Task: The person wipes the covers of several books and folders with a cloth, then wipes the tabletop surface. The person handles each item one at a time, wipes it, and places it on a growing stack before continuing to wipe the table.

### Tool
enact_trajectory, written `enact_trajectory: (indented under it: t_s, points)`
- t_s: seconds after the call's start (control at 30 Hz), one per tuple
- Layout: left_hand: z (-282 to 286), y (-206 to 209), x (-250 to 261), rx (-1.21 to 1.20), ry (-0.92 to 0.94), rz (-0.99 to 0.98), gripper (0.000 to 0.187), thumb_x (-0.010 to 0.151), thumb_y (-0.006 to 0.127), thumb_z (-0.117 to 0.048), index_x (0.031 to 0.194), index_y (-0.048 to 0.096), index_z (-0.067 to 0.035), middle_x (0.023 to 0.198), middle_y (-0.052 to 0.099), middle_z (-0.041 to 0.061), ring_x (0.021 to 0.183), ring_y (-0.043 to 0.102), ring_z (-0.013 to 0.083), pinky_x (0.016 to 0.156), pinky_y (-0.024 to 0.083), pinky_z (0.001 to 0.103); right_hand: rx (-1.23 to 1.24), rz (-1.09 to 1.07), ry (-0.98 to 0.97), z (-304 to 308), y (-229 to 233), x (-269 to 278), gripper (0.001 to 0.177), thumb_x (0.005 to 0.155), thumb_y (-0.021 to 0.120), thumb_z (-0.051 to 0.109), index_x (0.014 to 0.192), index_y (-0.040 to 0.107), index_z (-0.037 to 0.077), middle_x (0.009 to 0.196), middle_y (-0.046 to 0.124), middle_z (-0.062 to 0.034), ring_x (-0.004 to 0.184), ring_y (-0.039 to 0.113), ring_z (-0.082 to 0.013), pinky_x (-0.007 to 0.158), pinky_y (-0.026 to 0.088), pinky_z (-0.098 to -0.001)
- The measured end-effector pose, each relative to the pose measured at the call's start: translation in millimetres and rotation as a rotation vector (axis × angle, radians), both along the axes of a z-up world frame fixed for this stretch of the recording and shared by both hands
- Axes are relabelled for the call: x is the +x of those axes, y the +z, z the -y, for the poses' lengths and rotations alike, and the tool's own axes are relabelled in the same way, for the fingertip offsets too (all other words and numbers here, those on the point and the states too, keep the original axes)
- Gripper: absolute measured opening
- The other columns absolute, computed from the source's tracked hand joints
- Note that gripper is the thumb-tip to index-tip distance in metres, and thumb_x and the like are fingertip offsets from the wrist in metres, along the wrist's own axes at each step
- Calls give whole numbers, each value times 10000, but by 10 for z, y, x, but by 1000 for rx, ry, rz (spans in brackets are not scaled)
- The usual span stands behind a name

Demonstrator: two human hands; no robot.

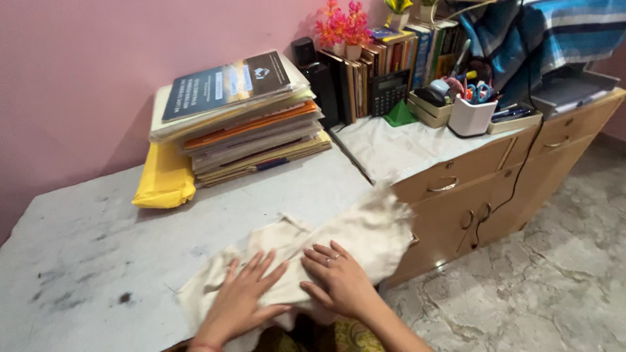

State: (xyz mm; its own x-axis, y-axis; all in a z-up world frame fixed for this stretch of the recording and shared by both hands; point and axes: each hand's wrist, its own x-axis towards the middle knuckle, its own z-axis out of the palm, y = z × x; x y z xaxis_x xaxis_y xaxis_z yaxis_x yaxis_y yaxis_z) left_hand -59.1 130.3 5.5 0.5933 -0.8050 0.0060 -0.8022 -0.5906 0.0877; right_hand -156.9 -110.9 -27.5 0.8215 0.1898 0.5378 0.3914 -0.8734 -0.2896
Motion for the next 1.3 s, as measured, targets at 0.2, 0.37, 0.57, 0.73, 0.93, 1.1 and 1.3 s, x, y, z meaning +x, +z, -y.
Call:
enact_trajectory:
  t_s: [0.2,0.37,0.57,0.73,0.93,1.1,1.3]
  points:
    - [-333,-222,15,-224,181,47,489,966,498,-500,1421,663,-428,1614,467,-84,1474,368,164,1218,132,569,54,141,-522,84,123,94,306,792,722,391,1029,847,243,1311,698,-166,1289,539,-456,1072,374,-608]
    - [255,-64,-68,-580,241,218,382,987,521,-448,1288,717,-318,1473,575,41,1418,464,270,1204,297,502,97,-59,-519,439,625,42,119,809,700,243,876,790,204,830,749,-90,777,714,-311,684,573,-447]
    - [1333,455,-183,-898,65,656,351,1050,486,-346,1315,705,-272,1510,543,206,1414,460,380,1215,267,589,-272,1079,-643,1201,1387,-422,144,971,707,126,1095,745,63,1202,728,-106,1038,719,-307,927,600,-437]
    - [1761,823,-196,-830,-59,442,394,1043,544,-393,1266,712,-116,1389,597,199,1302,534,342,1157,320,527,-516,190,-742,1385,1661,-578,141,889,664,128,1023,695,97,1013,770,-55,971,744,-244,804,602,-386]
    - [1830,1071,-21,-879,-96,380,306,1045,559,-349,1089,775,-137,1285,684,117,1219,599,282,1097,429,424,-274,766,-673,1497,1645,-654,133,870,633,17,985,683,62,1150,754,-90,1057,730,-279,902,586,-403]
    - [1650,1436,-49,-960,-90,642,256,1042,559,-307,1094,796,-222,1213,711,105,1169,585,297,1043,391,513,-302,651,-803,1423,1637,-458,98,939,652,52,1022,696,79,1157,750,-79,1039,721,-271,890,576,-371]
    - [1353,1654,91,-806,375,82,346,1064,511,-396,1188,799,-249,904,763,138,834,683,289,752,534,396,-157,658,-593,1258,1676,-256,54,944,674,88,994,689,97,1118,763,-48,995,713,-260,792,559,-383]
